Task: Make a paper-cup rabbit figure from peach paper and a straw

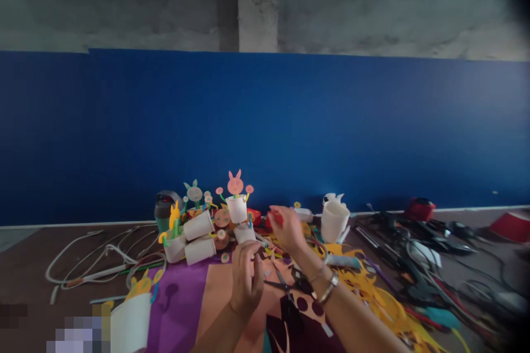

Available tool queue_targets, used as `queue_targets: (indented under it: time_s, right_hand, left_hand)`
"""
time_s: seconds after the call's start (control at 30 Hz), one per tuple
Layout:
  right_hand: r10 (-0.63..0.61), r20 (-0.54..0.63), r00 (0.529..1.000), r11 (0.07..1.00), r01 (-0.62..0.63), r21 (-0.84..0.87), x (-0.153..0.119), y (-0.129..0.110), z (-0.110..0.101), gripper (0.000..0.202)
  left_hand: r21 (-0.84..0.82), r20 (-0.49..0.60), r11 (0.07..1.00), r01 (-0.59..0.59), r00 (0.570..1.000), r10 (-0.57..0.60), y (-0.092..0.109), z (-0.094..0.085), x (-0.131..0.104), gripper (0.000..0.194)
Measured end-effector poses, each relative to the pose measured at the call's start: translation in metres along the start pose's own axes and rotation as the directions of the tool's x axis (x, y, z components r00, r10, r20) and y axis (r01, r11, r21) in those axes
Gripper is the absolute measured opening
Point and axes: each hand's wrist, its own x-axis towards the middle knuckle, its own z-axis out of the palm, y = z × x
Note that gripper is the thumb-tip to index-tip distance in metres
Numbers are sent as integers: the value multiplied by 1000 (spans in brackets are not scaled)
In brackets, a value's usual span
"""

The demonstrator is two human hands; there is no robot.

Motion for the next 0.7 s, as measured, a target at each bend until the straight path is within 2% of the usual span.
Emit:
queue_targets:
  time_s: [0.03, 0.07, 0.1, 0.17, 0.27, 0.33, 0.47, 0.6, 0.7]
  right_hand:
    - [-13, -14, 1000, 998, 12, -69, 0, 3, -23, 27]
    - [-33, -38, 999, 960, 22, -280, 2, 7, -46, 28]
    - [-25, -35, 999, 878, 5, -479, 5, 11, -70, 29]
    - [111, 36, 993, 636, -43, -771, 11, 21, -113, 30]
    - [225, 131, 966, 553, -15, -833, 20, 33, -153, 25]
    - [245, 208, 947, 548, 41, -835, 22, 37, -163, 21]
    - [241, 307, 921, 539, 136, -831, 27, 39, -165, 24]
    - [235, 303, 923, 518, 145, -843, 35, 37, -168, 24]
    - [208, 268, 941, 510, 130, -850, 42, 31, -177, 21]
  left_hand:
    - [-3, 12, 1000, -6, 1000, 6, 0, 0, 0, 25]
    - [-6, 21, 1000, -12, 1000, 12, 0, 0, 0, 25]
    - [-10, 28, 1000, -17, 999, 18, 0, 1, 0, 25]
    - [-11, 34, 1000, -25, 999, 25, 0, 2, 0, 25]
    - [7, 35, 1000, -29, 999, 29, 0, 3, -1, 24]
    - [23, 37, 999, -41, 999, 40, 0, 3, -1, 23]
    - [55, 43, 997, -62, 997, 60, 0, 3, 0, 23]
    - [81, 80, 994, -74, 995, 67, 1, 5, 2, 23]
    - [112, 127, 992, -66, 991, 51, 2, 7, 8, 23]
